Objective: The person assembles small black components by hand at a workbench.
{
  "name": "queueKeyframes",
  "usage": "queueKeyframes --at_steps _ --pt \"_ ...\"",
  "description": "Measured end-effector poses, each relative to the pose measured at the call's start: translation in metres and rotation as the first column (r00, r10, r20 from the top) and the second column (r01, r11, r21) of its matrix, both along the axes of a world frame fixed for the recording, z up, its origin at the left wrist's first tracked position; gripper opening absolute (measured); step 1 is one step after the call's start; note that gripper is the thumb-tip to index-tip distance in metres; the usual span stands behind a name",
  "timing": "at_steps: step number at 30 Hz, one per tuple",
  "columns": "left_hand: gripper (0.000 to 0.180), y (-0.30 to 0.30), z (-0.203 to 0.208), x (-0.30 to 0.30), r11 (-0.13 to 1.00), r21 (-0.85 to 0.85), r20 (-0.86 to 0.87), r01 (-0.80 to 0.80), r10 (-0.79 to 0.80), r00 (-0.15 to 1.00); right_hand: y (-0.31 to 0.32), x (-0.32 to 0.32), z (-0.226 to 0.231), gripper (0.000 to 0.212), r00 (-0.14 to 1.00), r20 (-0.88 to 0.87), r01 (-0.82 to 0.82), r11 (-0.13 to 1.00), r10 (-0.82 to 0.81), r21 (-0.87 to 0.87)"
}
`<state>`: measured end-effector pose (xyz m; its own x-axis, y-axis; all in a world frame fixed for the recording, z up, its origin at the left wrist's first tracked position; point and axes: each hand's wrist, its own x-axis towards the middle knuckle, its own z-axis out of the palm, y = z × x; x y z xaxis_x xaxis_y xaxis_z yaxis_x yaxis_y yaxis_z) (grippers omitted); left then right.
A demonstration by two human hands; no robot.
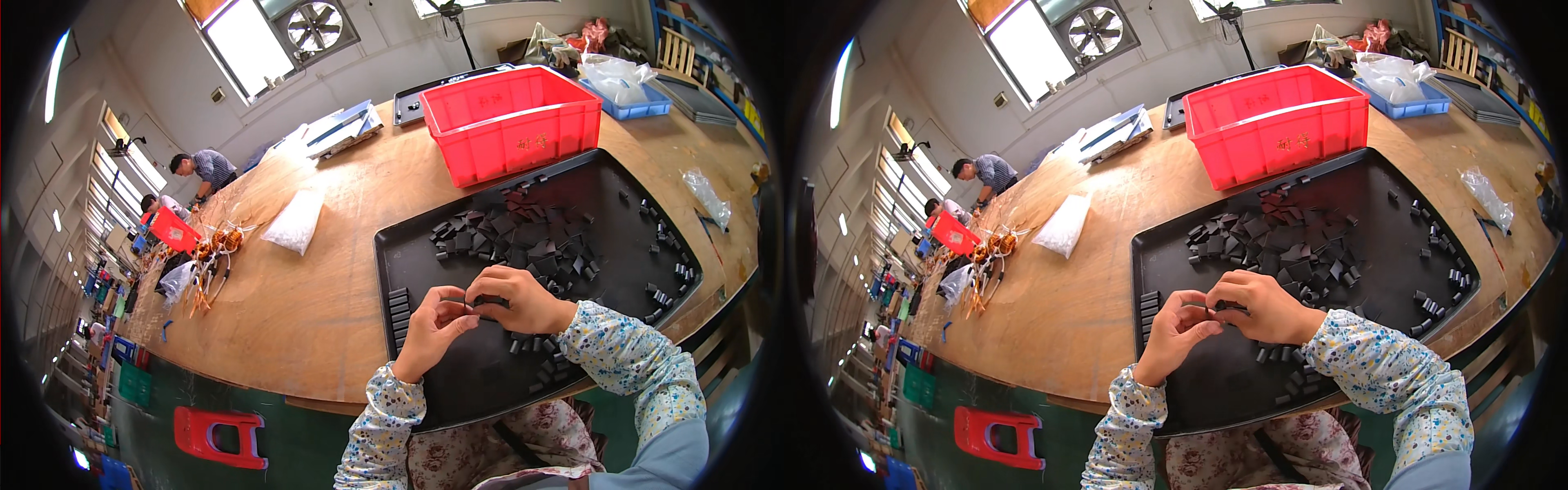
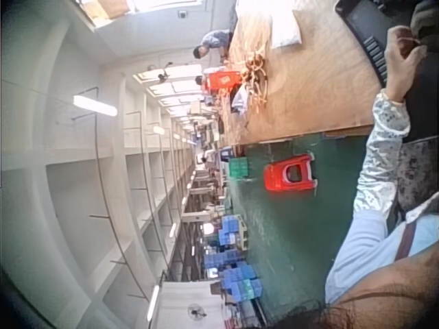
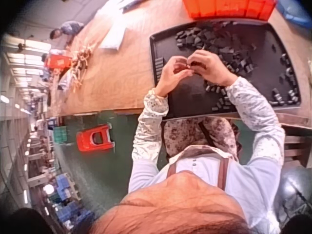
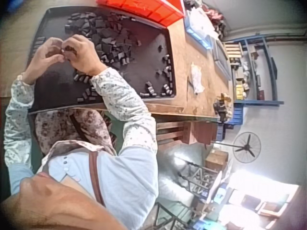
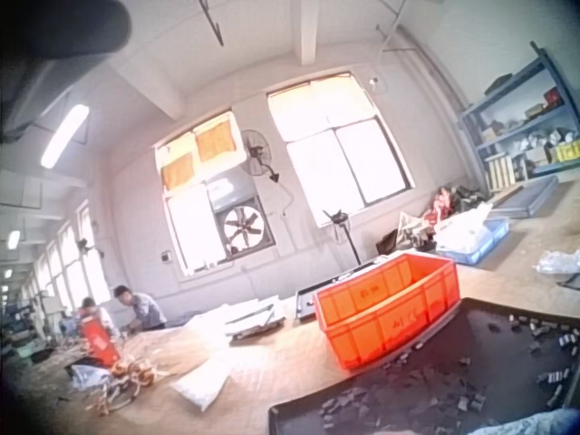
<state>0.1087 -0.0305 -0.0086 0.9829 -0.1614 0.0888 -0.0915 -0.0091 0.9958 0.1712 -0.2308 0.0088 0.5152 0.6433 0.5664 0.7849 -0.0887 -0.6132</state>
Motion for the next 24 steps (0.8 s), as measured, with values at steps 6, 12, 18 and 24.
queueKeyframes --at_steps 6,12,18,24 --pt "0.028 0.007 -0.003 0.001 0.999 0.01 -0.024 0.042 -0.041 0.999 0.003 -0.003 0.004 0.032 1.0 -0.001 -0.009 1.0 0.009 -0.024" --pt "0.027 0.006 0.003 0.0 0.998 -0.06 -0.033 0.02 -0.022 0.999 0.0 0.001 -0.002 0.045 0.992 0.126 -0.025 1.0 0.025 -0.003" --pt "0.025 0.009 0.004 -0.001 0.999 -0.051 -0.019 0.016 -0.017 1.0 0.002 0.0 -0.001 0.043 0.985 0.171 -0.033 0.999 0.032 0.004" --pt "0.022 0.011 0.006 -0.001 0.998 -0.044 -0.058 0.051 -0.054 0.997 0.002 -0.001 0.0 0.038 0.981 0.188 -0.064 0.996 0.051 0.065"
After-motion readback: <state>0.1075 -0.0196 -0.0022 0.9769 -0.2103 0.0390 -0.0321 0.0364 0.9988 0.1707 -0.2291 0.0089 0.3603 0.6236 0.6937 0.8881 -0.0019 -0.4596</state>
